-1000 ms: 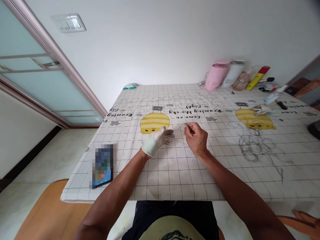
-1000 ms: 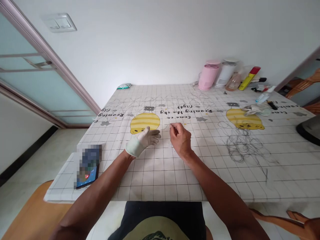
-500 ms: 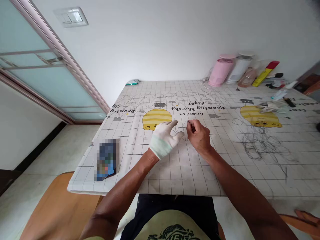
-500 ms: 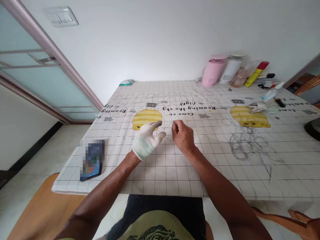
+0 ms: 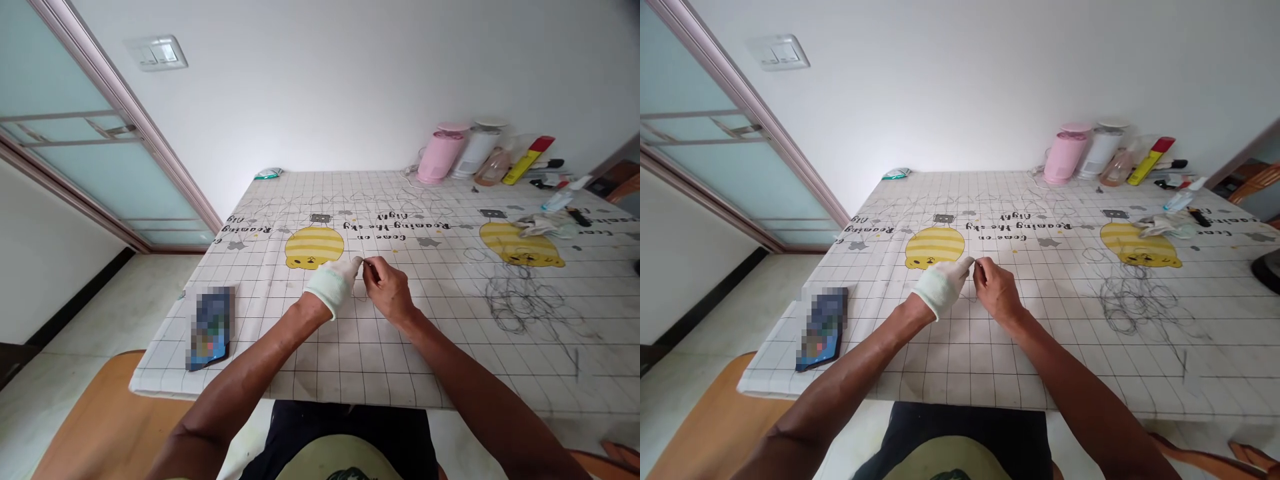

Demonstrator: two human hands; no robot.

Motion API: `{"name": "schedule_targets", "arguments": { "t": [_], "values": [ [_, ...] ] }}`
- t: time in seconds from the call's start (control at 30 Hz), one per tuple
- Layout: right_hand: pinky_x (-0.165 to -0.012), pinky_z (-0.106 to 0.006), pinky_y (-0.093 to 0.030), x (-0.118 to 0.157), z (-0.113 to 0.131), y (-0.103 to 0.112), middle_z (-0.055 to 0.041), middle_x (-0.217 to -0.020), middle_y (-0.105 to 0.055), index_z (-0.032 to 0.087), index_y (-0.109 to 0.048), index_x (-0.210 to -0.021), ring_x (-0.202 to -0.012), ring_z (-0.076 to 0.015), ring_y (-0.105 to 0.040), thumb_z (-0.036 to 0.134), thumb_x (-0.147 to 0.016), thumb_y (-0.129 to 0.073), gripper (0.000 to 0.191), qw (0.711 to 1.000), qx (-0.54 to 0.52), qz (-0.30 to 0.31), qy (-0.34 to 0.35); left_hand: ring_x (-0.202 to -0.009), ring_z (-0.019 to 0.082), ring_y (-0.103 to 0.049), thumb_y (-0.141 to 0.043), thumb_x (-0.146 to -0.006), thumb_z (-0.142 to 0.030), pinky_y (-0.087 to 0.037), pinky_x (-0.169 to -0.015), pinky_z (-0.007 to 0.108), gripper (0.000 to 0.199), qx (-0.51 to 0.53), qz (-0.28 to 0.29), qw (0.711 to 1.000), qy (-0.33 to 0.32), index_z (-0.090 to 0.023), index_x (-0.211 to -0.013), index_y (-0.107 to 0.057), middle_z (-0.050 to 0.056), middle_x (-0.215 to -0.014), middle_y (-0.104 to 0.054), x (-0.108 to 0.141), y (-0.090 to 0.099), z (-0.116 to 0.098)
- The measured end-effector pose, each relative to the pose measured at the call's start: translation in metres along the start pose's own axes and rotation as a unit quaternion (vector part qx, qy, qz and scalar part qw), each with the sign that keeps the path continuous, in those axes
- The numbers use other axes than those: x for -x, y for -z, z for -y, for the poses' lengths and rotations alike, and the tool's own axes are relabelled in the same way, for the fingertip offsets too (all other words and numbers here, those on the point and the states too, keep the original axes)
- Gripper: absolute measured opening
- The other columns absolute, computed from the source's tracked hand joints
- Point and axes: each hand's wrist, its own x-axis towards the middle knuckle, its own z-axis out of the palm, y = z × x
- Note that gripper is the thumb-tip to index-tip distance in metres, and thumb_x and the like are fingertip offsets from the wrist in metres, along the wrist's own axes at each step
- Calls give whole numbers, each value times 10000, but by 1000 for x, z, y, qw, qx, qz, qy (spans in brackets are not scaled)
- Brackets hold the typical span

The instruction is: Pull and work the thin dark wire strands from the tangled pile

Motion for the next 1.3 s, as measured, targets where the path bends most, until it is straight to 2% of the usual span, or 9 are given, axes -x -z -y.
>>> {"name": "schedule_targets", "arguments": {
  "t": [0.2, 0.47, 0.63, 0.87, 1.0, 1.1, 1.17, 1.23, 1.3],
  "values": [
    [-530, -274, -354, 3, 2, -3, 24, -649, -597, 242, -609, -887, -514, -123, -460, 255, -1026, -502, 176, 1000, -1, -1, -11, -657, 196, -456, -558, -941, -140, -334, -700, 302, 198, 112, -65, 990, -50, -265, -1021, -690, -11, -691, -477, 1, -5, 16],
    [-525, -265, -367, 4, 6, -8, 31, -629, -609, 247, -586, -899, -507, -136, -527, 284, -1028, -523, 148, 997, -37, 11, -67, -643, 192, -439, -526, -950, -162, -329, -670, 303, 178, 93, -79, 992, -20, -252, -1030, -657, -2, -713, -502, 0, -20, 13],
    [-507, -269, -351, 9, 7, -16, 23, -643, -625, 255, -550, -900, -492, -148, -534, 300, -1036, -490, 155, 997, -34, 28, -69, -675, 199, -491, -540, -955, -171, -356, -684, 301, 157, 70, -61, 995, -20, -250, -1020, -659, 13, -750, -556, 2, -22, 17],
    [-518, -266, -381, 5, 7, -22, 36, -605, -637, 254, -537, -901, -483, -143, -541, 270, -988, -517, 91, 993, -64, 22, -98, -797, 245, -627, -518, -988, -206, -456, -788, 345, 205, 60, -47, 997, -22, -239, -1052, -709, 63, -849, -676, -5, -3, 16],
    [-551, -277, -442, -9, 0, -11, 32, -601, -671, 244, -546, -889, -489, -148, -594, 283, -965, -564, 88, 986, -75, -13, -145, -1218, 311, -622, -655, -944, -295, -458, -1049, 418, 294, 120, -174, 977, 32, -261, -1234, -689, 104, -1217, -718, -3, 10, 10],
    [-534, -277, -467, -17, -7, -1, 36, -600, -675, 242, -540, -902, -461, -145, -600, 308, -974, -573, 103, 979, -97, -38, -178, -1322, 281, -587, -623, -976, -344, -429, -1134, 417, 370, 215, -255, 938, 100, -250, -1332, -642, 110, -1397, -666, 8, 11, 8],
    [-508, -271, -472, -20, -9, 3, 39, -607, -678, 241, -541, -921, -445, -143, -601, 319, -983, -573, 105, 973, -116, -40, -197, -1276, 269, -629, -629, -975, -397, -446, -1125, 408, 414, 289, -212, 923, 143, -219, -1349, -629, 117, -1362, -693, 15, 5, 7],
    [-491, -267, -474, -20, -8, 4, 40, -612, -681, 240, -540, -931, -435, -142, -603, 332, -991, -573, 115, 968, -130, -36, -209, -1162, 266, -695, -651, -955, -427, -508, -1046, 390, 438, 370, -116, 903, 183, -182, -1318, -643, 125, -1246, -741, 16, -6, 3],
    [-484, -264, -480, -18, -7, 2, 37, -618, -686, 239, -538, -939, -439, -144, -615, 348, -999, -574, 130, 966, -144, -28, -213, -958, 240, -755, -632, -961, -385, -576, -901, 359, 409, 458, -34, 863, 210, -143, -1289, -652, 127, -1114, -769, 14, -15, -1]
  ]
}}
